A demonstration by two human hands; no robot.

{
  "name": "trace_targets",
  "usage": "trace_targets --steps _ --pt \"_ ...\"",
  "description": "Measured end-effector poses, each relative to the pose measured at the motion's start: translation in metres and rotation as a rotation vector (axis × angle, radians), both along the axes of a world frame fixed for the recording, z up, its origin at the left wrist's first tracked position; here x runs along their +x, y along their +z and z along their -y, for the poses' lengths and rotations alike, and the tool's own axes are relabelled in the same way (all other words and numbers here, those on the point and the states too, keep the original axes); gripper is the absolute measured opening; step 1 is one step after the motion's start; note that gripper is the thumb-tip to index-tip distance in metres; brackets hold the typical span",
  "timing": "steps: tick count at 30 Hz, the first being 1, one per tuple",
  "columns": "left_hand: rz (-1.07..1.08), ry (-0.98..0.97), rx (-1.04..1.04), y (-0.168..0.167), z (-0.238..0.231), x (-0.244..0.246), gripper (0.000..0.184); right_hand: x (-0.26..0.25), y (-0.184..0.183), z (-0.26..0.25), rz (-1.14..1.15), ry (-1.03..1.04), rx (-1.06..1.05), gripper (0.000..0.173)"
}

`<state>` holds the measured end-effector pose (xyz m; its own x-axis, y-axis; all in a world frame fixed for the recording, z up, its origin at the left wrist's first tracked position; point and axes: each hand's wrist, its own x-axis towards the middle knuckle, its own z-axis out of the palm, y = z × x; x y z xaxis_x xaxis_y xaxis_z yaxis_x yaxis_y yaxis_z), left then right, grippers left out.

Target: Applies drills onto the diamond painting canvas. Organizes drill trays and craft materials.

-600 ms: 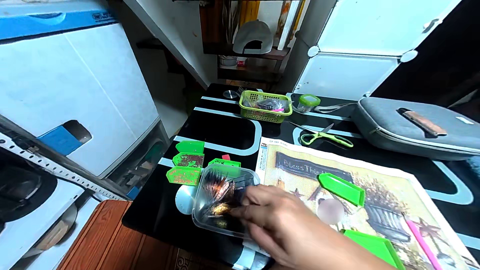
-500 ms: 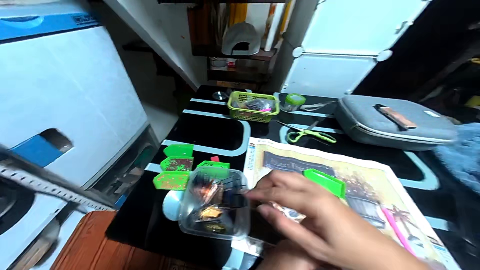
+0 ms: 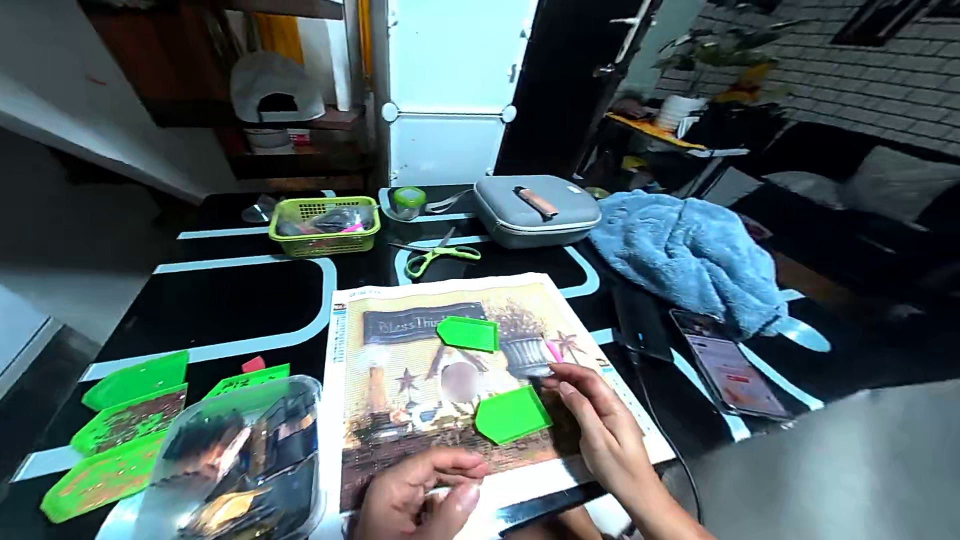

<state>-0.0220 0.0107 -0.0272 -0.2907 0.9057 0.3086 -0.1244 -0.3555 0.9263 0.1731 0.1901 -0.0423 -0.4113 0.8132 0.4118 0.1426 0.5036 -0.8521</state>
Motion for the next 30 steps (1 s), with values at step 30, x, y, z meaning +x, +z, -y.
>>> trace_targets --steps 30 --pt "0.464 -0.235 0.167 -0.008 0.003 -0.028 0.065 -0.013 0.0 0.016 0.545 0.032 0.272 0.068"
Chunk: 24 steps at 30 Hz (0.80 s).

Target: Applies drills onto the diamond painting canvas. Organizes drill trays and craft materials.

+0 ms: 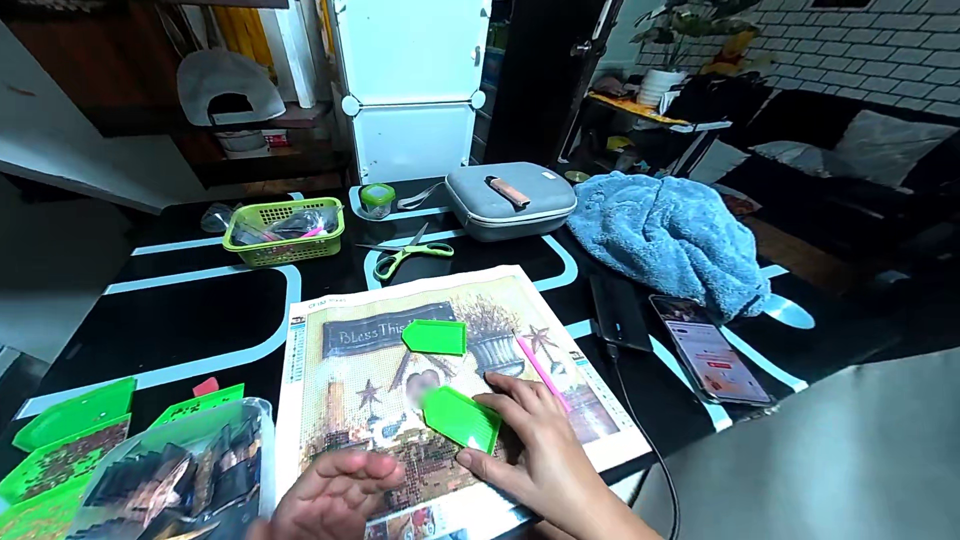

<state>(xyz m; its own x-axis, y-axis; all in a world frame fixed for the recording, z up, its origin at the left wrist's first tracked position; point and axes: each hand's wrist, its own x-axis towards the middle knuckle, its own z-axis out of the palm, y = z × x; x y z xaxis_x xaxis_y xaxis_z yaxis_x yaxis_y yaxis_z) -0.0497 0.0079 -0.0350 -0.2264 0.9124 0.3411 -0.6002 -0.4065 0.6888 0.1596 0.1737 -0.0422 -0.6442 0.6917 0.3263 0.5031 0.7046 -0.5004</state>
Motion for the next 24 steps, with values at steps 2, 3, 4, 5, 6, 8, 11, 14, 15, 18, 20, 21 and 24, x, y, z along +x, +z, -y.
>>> trace_targets --steps 2,3,4,5,6,8,11,14,15,18,20,21,24 --pt "0.112 -0.004 0.003 0.004 0.002 0.0 0.068 0.004 0.001 -0.002 -0.011 0.018 -0.045 0.064" --pt "0.18 -0.003 -0.001 0.008 0.003 0.0 0.069 0.005 0.001 -0.003 -0.013 0.026 -0.064 0.063" --pt "0.219 0.001 -0.011 0.013 0.004 0.0 0.07 0.006 0.001 -0.003 -0.016 0.032 -0.074 0.063" --pt "0.217 0.003 -0.022 0.017 0.005 0.0 0.071 0.006 0.001 -0.003 -0.016 0.036 -0.075 0.063" --pt "0.165 0.0 -0.027 0.019 0.005 -0.002 0.07 0.006 0.002 -0.003 -0.011 0.042 -0.069 0.063" --pt "-0.083 0.055 -0.047 0.018 0.003 -0.003 0.057 0.007 0.005 -0.001 0.002 0.076 -0.063 0.061" --pt "-0.628 0.281 -0.127 0.01 0.001 0.003 0.032 0.005 0.009 0.004 0.049 0.159 -0.022 0.055" --pt "-1.238 0.439 -0.275 0.007 0.001 0.009 0.039 0.007 0.008 0.003 0.091 0.21 -0.007 0.059" --pt "-1.387 0.441 -0.33 0.006 0.0 0.011 0.048 0.01 0.01 0.0 0.078 0.217 -0.028 0.063" --pt "-1.657 0.427 -0.444 0.004 0.002 0.014 0.075 0.024 0.013 -0.011 -0.106 0.131 -0.059 0.061" --pt "-1.78 0.434 -0.478 0.002 0.003 0.014 0.083 0.033 0.012 -0.022 -0.211 -0.009 -0.085 0.054" --pt "-1.826 0.44 -0.482 0.0 0.004 0.014 0.085 0.036 0.009 -0.028 -0.229 -0.08 -0.091 0.052" --pt "-1.863 0.412 -0.491 -0.001 0.003 0.015 0.082 0.04 0.002 -0.04 -0.164 -0.202 -0.101 0.051"
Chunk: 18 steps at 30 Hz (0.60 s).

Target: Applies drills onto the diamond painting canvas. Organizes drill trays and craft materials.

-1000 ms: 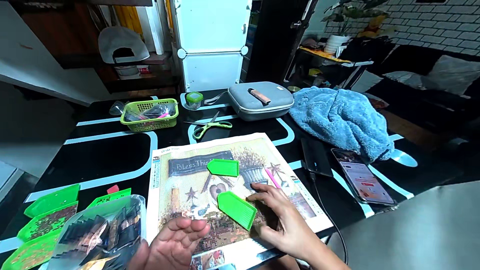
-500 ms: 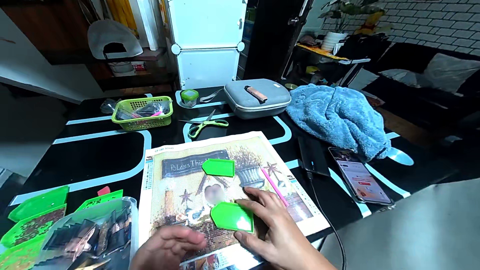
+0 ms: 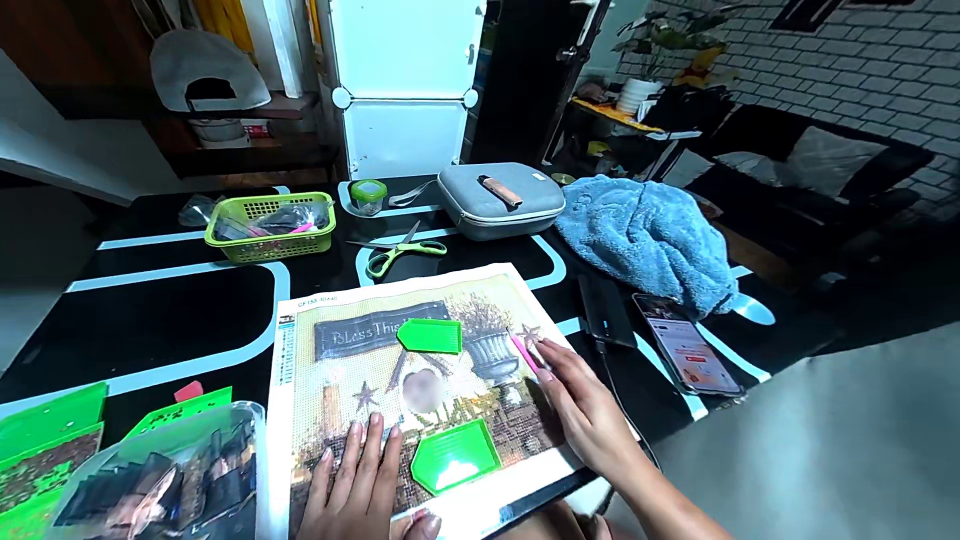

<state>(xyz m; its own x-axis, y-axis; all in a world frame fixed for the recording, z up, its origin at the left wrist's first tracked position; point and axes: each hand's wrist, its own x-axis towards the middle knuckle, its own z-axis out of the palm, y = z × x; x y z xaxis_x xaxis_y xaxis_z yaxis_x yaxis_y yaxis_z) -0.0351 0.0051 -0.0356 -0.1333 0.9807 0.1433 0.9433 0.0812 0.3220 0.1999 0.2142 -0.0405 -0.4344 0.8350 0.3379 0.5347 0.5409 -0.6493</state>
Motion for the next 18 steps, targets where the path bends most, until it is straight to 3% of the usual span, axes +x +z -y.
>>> trace_targets --steps 18 --pt "0.077 0.035 -0.042 0.0026 -0.0016 0.0025 0.084 -0.008 -0.0028 0.001 0.052 -0.12 -0.036 0.042"
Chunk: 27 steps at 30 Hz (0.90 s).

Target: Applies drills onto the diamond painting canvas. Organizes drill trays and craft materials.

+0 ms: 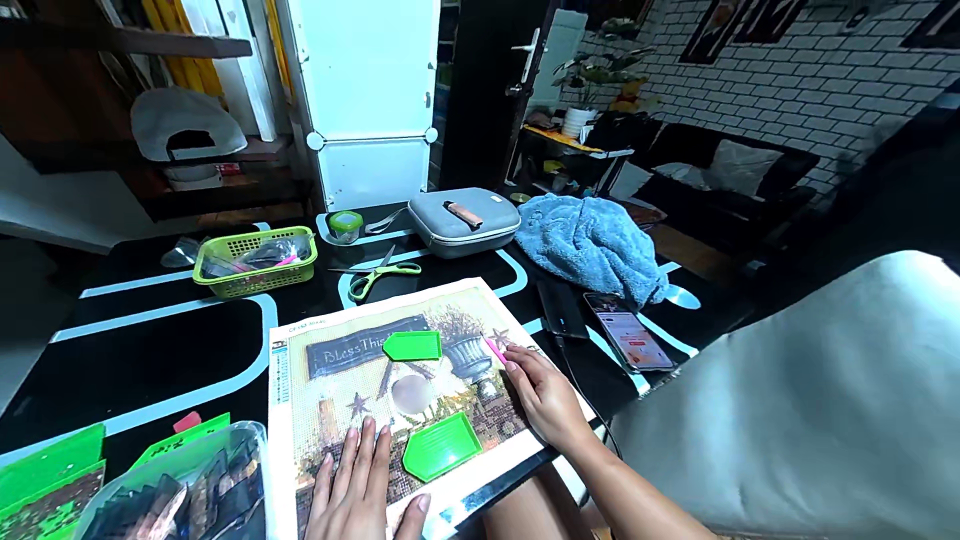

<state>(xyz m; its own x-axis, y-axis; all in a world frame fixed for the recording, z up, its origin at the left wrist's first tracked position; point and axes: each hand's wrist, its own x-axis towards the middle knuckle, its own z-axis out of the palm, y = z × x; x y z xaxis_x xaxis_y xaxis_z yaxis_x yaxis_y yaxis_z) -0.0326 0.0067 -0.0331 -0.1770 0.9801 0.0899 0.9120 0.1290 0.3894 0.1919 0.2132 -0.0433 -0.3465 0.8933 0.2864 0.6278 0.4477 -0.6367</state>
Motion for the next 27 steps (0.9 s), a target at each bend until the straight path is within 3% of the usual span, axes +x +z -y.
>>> trace_targets --steps 27 --pt "0.076 0.006 0.057 -0.0001 0.0021 -0.0029 0.082 0.0054 0.0006 -0.0002 -0.138 -0.041 -0.014 0.035"
